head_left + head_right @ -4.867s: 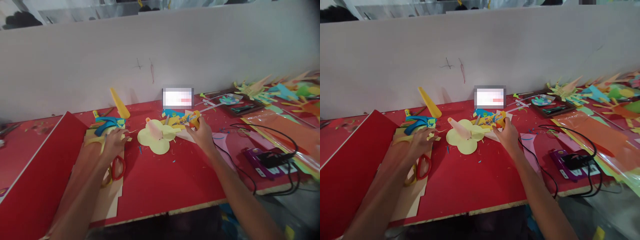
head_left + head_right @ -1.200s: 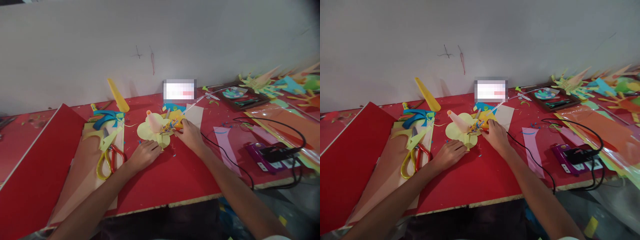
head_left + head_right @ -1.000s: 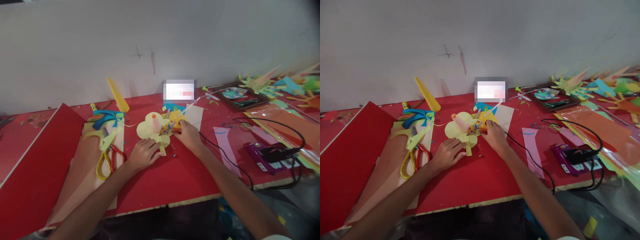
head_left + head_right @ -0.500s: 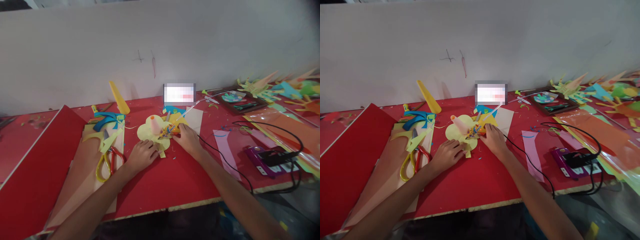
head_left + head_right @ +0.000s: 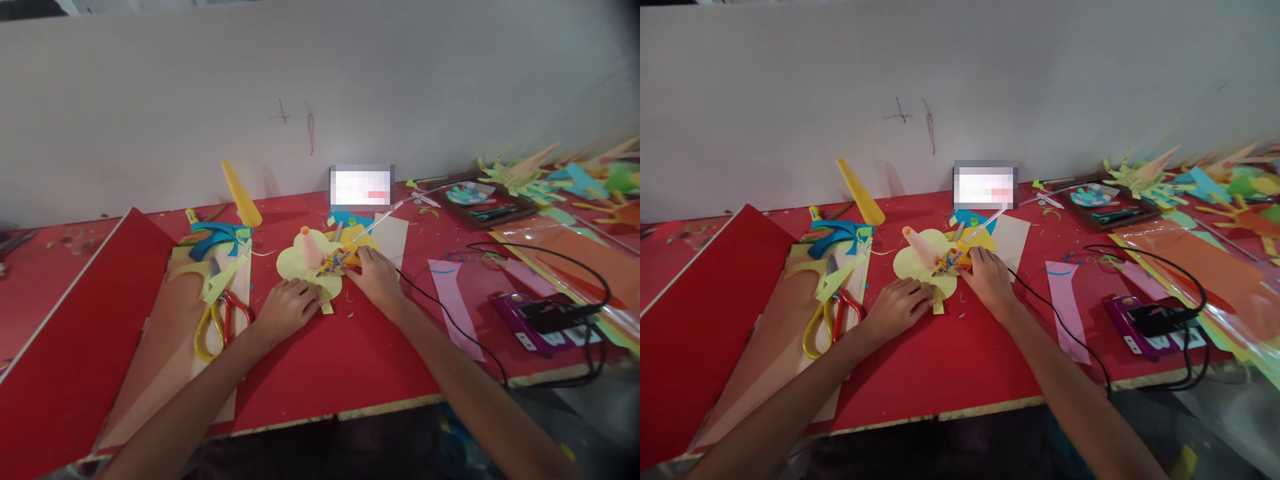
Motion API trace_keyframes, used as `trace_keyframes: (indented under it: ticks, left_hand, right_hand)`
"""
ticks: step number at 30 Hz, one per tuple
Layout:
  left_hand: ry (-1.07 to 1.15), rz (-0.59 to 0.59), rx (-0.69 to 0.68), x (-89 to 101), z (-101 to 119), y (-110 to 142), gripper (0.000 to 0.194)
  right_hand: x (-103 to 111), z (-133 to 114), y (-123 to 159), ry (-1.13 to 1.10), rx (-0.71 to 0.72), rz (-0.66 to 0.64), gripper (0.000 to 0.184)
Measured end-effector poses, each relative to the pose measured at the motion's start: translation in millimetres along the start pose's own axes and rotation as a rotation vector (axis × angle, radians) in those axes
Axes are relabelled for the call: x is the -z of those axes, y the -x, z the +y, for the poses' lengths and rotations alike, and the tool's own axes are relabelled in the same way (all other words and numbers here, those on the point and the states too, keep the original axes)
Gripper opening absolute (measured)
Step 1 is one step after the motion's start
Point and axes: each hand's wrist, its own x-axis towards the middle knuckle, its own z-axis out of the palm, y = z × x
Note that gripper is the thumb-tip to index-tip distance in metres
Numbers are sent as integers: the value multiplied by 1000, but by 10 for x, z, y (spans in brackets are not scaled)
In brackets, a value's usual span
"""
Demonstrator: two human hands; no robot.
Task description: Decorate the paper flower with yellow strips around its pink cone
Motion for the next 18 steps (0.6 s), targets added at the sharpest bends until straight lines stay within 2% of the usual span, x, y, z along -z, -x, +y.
trace_keyframes:
  ticks: [9,11,14,16,18]
  left_hand:
    - [-11,46,-2,-64,-15,33,14]
    - [27,151,91,-56,-74,36,11]
    - [204,375,359,35,-228,-47,12]
    - [366,413,426,131,-336,-180,26]
    - [496,399,376,226,-408,-354,50]
  right_hand:
    - [39,60,-5,18,-17,11,17]
    - [32,124,-6,-33,-78,71,21]
    - [48,249,-29,-139,-257,192,31]
    - [80,330,-55,-218,-368,253,36]
    - [119,392,-81,-313,-449,307,38]
